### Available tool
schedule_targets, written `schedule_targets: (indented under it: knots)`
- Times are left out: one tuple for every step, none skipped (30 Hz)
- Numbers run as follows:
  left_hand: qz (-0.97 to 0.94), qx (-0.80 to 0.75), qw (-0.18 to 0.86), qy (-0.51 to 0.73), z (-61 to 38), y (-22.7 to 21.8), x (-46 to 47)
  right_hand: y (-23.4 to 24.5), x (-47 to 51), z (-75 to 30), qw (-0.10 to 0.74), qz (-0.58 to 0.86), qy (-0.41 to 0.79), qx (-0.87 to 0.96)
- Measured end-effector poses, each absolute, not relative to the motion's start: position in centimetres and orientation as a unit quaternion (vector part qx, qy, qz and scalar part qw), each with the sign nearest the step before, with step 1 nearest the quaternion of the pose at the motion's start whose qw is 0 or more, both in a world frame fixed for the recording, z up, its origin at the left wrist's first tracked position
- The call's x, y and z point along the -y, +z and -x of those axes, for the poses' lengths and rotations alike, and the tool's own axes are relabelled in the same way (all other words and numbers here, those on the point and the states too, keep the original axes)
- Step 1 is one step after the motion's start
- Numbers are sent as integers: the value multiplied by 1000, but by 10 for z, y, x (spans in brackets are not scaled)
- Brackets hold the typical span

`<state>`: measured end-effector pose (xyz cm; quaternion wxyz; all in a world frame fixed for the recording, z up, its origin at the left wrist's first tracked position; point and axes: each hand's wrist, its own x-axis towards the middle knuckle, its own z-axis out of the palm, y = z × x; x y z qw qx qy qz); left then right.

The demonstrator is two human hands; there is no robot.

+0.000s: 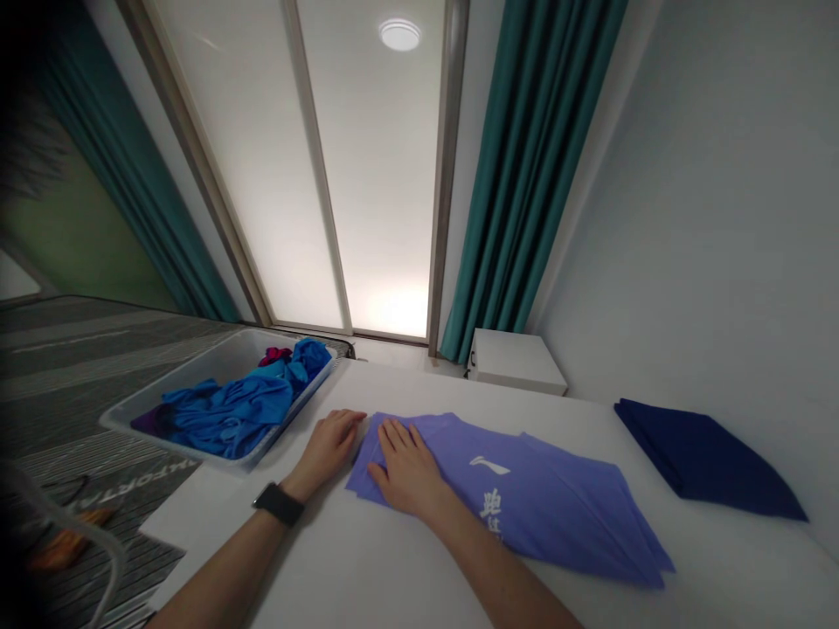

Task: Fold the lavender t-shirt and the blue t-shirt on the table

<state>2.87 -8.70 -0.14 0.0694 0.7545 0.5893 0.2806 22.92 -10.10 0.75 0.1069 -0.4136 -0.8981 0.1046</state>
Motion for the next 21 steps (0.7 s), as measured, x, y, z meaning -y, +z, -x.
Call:
schedule_targets:
  knots:
    - [-752, -598, 64, 269, -27, -1, 87, 5, 101, -228, 102, 417, 111, 896]
    - [-750, -606, 60, 259, -26, -1, 86, 3, 101, -228, 99, 420, 113, 895]
    - [-748, -610, 57, 253, -25, 0, 86, 2, 100, -228, 98, 422, 114, 894]
    - [-748, -612, 57, 250, -25, 0, 86, 1, 99, -229, 97, 424, 112, 893]
    - [-750, -610, 58, 250, -26, 0, 85, 1, 98, -229, 96, 425, 111, 893]
    - [-752, -607, 60, 252, -27, 1, 85, 1, 98, -229, 94, 425, 110, 894]
    - [-752, -604, 64, 254, -29, 1, 85, 2, 99, -229, 94, 425, 109, 894]
    - [-751, -604, 68, 257, -30, 1, 84, 3, 100, -229, 95, 423, 108, 894]
    - [-748, -607, 72, 260, -32, 2, 82, 4, 101, -229, 98, 421, 107, 896]
    - [-743, -611, 75, 263, -33, 2, 80, 5, 103, -228, 102, 416, 106, 897]
    - [-738, -616, 76, 265, -34, 2, 77, 6, 105, -228, 105, 411, 105, 900]
    - [-734, -621, 75, 266, -35, 1, 74, 7, 108, -227, 108, 404, 105, 902]
    - [-732, -625, 74, 262, -36, 1, 71, 7, 110, -226, 109, 396, 107, 905]
    - [-730, -629, 74, 256, -36, 1, 67, 8, 112, -224, 110, 389, 111, 908]
    - [-728, -635, 74, 249, -36, 0, 62, 8, 114, -223, 110, 385, 116, 909]
    - [-725, -640, 75, 242, -37, 0, 58, 9, 116, -222, 110, 382, 122, 910]
    - [-723, -645, 76, 237, -38, 0, 54, 9, 118, -221, 112, 381, 127, 909]
    - [-721, -648, 77, 233, -38, 0, 51, 10, 119, -220, 113, 381, 132, 908]
    - [-721, -649, 78, 231, -39, 0, 48, 10, 119, -220, 115, 381, 135, 907]
    - [-721, -649, 80, 228, -40, 1, 45, 11, 120, -219, 116, 381, 137, 907]
    - [-723, -648, 83, 223, -41, 1, 43, 12, 120, -219, 117, 382, 138, 907]
